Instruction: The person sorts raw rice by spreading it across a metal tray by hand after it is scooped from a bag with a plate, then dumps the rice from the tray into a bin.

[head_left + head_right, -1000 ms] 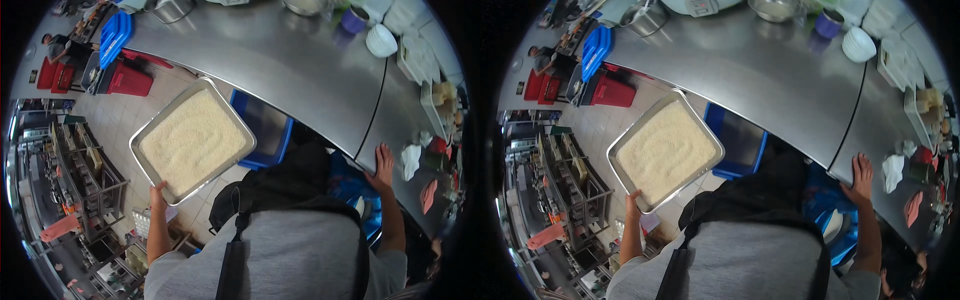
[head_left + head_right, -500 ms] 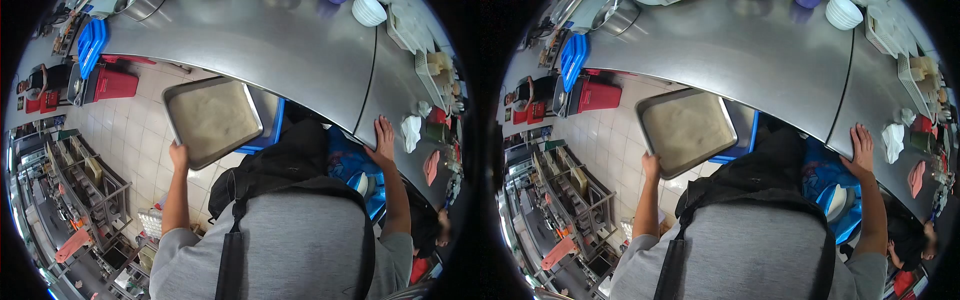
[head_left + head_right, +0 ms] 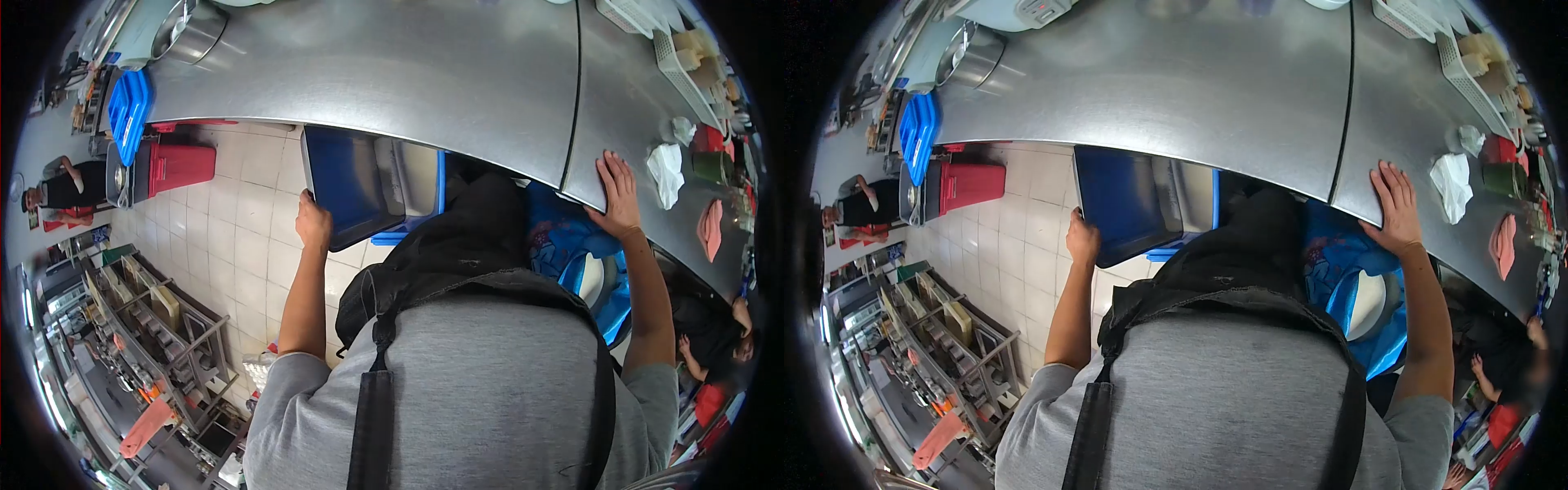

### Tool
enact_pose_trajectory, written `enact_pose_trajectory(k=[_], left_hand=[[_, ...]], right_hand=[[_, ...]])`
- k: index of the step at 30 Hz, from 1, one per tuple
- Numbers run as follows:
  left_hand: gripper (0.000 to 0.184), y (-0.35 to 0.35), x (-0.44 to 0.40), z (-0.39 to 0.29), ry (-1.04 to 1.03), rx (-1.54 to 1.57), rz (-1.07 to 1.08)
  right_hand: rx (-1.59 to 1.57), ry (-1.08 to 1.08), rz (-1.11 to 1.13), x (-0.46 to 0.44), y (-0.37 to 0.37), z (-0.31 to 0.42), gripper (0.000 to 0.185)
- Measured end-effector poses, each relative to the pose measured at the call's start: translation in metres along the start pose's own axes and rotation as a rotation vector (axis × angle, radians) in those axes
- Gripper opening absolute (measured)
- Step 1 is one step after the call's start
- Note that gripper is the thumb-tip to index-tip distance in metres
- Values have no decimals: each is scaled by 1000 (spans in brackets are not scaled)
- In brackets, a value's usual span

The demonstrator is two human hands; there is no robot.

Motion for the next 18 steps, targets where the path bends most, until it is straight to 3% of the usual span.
enact_pose_trajectory(k=[4, 11, 18], left_hand=[[48, 5, 5, 3, 4, -54, 94], [44, 21, 14, -13, -45, -138, -96], [52, 56, -2, 46, 117, 2, -78]], right_hand=[[-5, 5, -7, 1, 0, -1, 104], [4, 12, -14, 3, -1, -3, 104], [-2, 19, -28, 3, 0, -2, 104]])
Point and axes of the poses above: each hand's wrist, its own x-axis away from the middle knuckle, its own y-axis out of the back of the hand, z = x × y, the point moved 6 cm from there along -x, towards the middle knuckle, and after that the axes turned 10 degrees about y, right-handed, at the moved point
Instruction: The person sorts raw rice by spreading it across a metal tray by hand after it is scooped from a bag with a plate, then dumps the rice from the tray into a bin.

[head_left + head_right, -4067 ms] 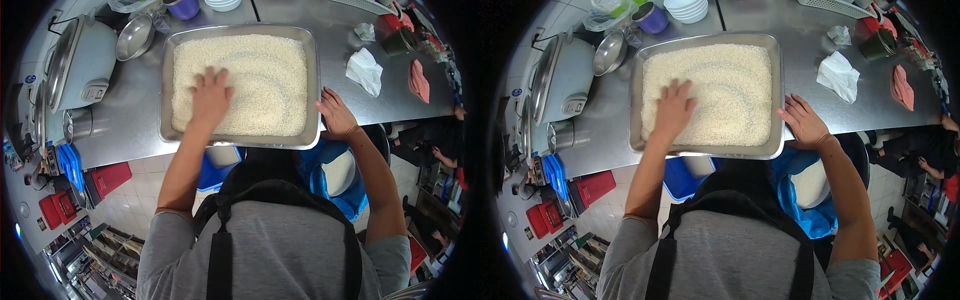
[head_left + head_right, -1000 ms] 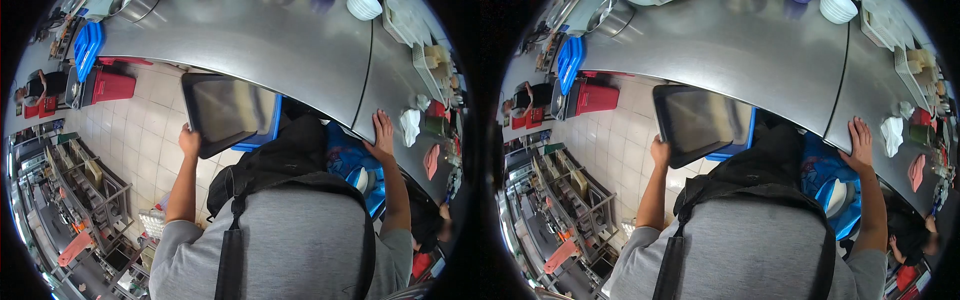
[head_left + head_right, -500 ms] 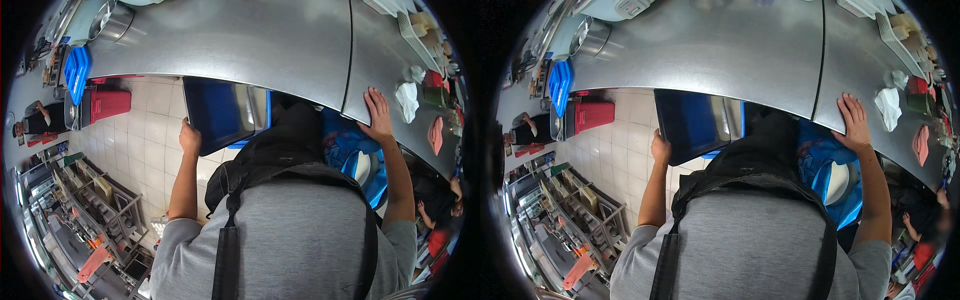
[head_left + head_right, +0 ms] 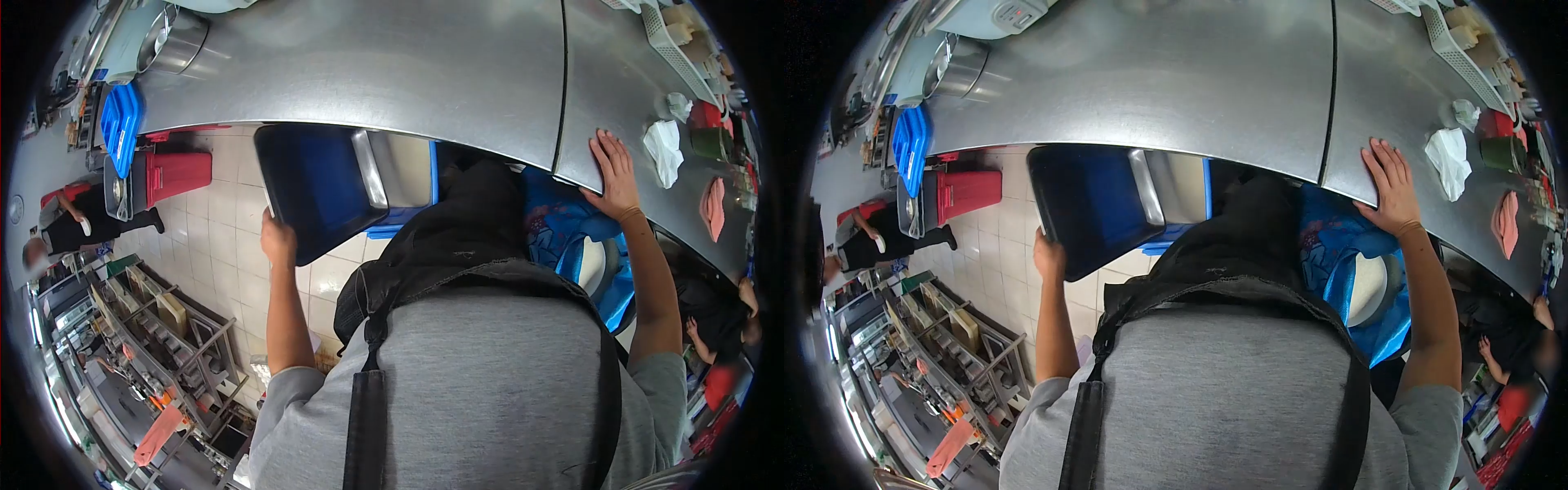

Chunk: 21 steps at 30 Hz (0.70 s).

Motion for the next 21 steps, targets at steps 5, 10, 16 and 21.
enact_pose_trajectory(k=[5, 10, 16, 21], left_hand=[[49, 52, -29, 95, 139, 458, 173], [44, 152, -25, 205, 365, 578, 289], [51, 180, -4, 214, 201, 1030, 256], [54, 113, -56, 156, 151, 1117, 551]], right_hand=[[0, 5, 5, 0, 0, 0, 103], [-25, 13, 0, 1, 2, -1, 100], [-53, -13, -3, 6, 4, -3, 99], [-89, -214, -101, 2, 6, 15, 84]])
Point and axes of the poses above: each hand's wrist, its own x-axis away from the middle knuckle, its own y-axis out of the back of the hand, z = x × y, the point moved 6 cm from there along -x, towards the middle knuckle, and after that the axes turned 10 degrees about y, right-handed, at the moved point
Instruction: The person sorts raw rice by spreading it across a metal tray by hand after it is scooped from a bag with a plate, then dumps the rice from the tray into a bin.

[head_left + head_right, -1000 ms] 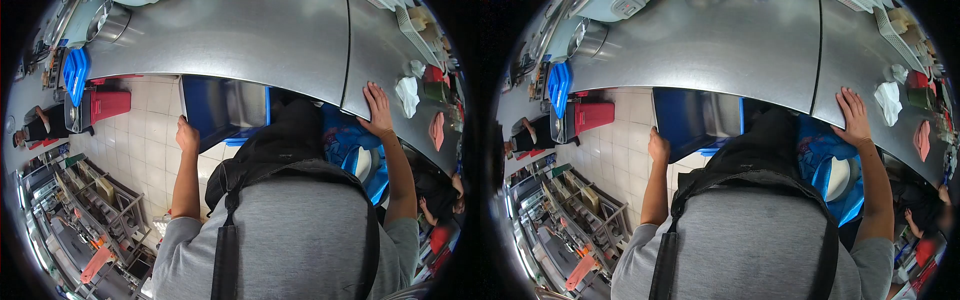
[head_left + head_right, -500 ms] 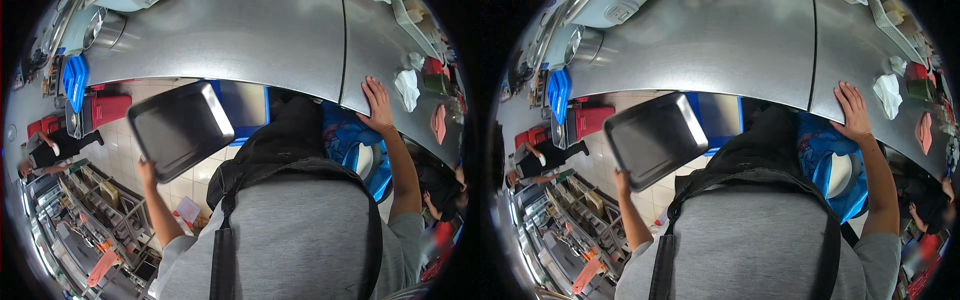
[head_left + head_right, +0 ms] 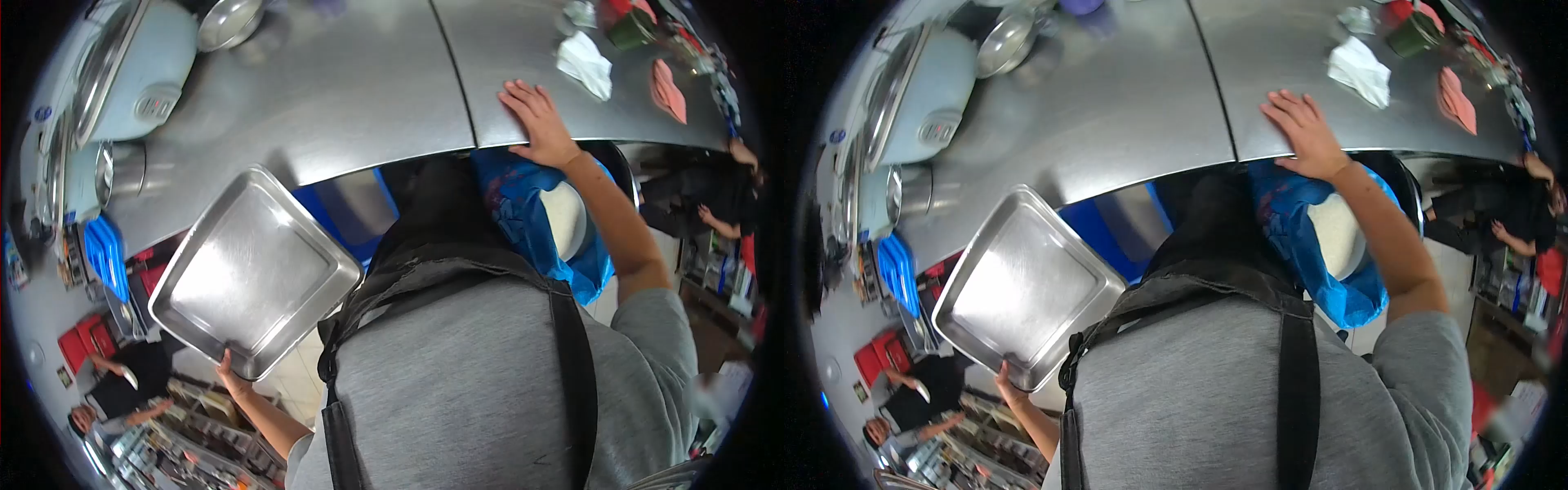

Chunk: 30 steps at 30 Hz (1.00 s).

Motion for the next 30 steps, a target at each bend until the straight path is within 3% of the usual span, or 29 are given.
enact_pose_trajectory(k=[3, 4, 5, 8, 11, 14, 17, 18, 22, 24, 30], left_hand=[[55, -62, -54, -3, -5, 34, 103], [56, -97, -60, -13, 9, 8, 79], [52, -134, -55, -30, 31, -121, -73], [46, -219, -81, -59, -125, -414, 117], [41, -316, -78, -82, -328, -516, 244], [39, -388, -88, -92, -382, -534, 322], [37, -446, -85, -93, -389, -644, 316], [36, -463, -79, -91, -385, -700, 287], [32, -517, -63, -82, -507, -752, 364], [31, -535, -71, -72, -547, -675, 447], [31, -557, -68, -79, -426, -618, 554]], right_hand=[[-95, -100, -182, 22, 17, 24, 68], [-99, -162, -331, 32, 38, 41, 51], [-121, -234, -381, 54, 43, 44, 47], [-105, -437, -544, 123, 54, 46, 28], [-337, -893, -584, 211, 24, 26, 21], [-506, -1195, -441, 276, -25, 22, 29], [-54, -1196, -203, 316, -77, 31, 49], [-122, -1257, -166, 332, -105, 28, 63], [-208, -1466, -322, 344, -118, 28, 56], [-304, -1571, -278, 360, -131, 11, 56], [-511, -1725, -399, 383, -159, 9, 74]])
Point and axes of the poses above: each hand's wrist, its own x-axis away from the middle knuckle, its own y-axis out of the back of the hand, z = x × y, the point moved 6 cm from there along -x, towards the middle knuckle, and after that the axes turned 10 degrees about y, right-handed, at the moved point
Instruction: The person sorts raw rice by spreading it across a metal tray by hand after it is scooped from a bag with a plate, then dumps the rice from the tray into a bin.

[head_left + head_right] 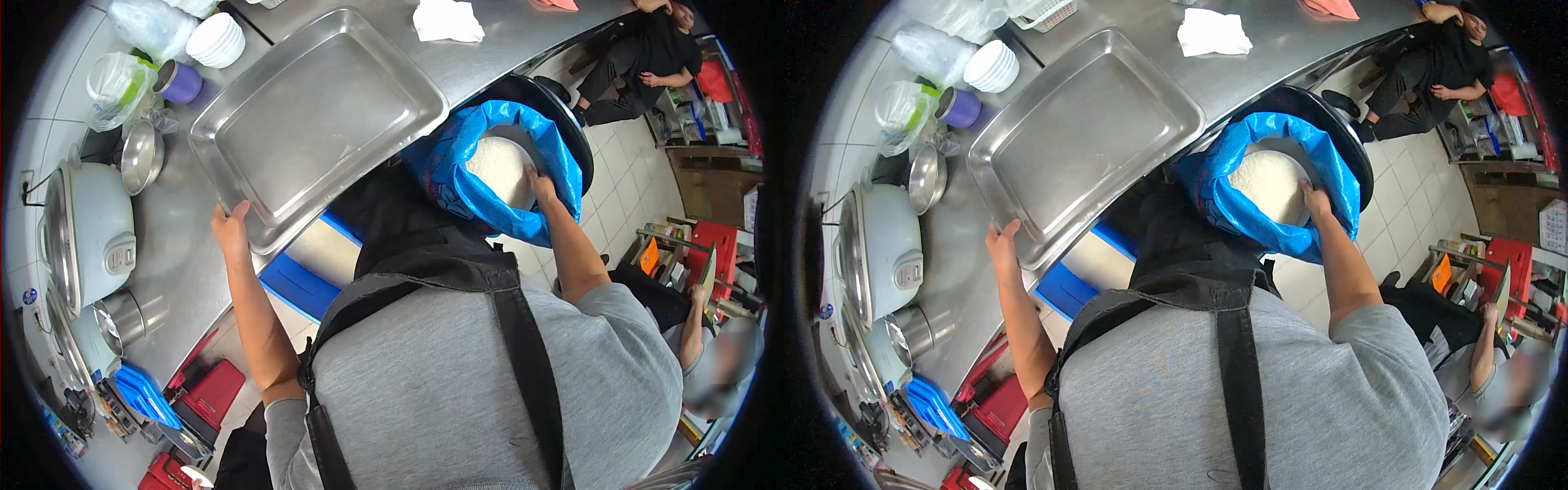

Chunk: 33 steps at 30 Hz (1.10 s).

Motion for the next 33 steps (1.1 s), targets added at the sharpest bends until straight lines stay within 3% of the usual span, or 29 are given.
enact_pose_trajectory(k=[2, 5, 8, 12, 17, 20, 23, 26, 33], left_hand=[[31, 2, -2, 3, -26, -50, -9], [31, 2, -5, 13, -71, -40, -16], [33, 0, -3, 12, -77, 23, -7], [34, -1, 1, 5, -75, -10, -14], [37, 1, -5, 9, -91, -37, 21], [37, 1, -6, 11, -75, -2, 37], [37, 2, -4, 8, -92, -5, 17], [36, 1, -2, 9, -69, -10, 16], [35, 2, -5, 11, -86, 0, 27]], right_hand=[[-41, -83, 43, 2, -5, -13, 77], [-250, 12, -26, 24, -5, -1, 79], [-455, -24, -160, 41, -11, 3, 80], [-387, 50, -295, 58, -8, 11, 80], [-469, -64, -379, 58, -10, -21, 82], [-940, -220, -377, 70, -9, -8, 91], [-1148, -189, -254, 72, -14, 8, 96], [-1037, -379, -288, 80, -19, 20, 91], [-1101, -332, -173, 62, -52, -4, 89]])
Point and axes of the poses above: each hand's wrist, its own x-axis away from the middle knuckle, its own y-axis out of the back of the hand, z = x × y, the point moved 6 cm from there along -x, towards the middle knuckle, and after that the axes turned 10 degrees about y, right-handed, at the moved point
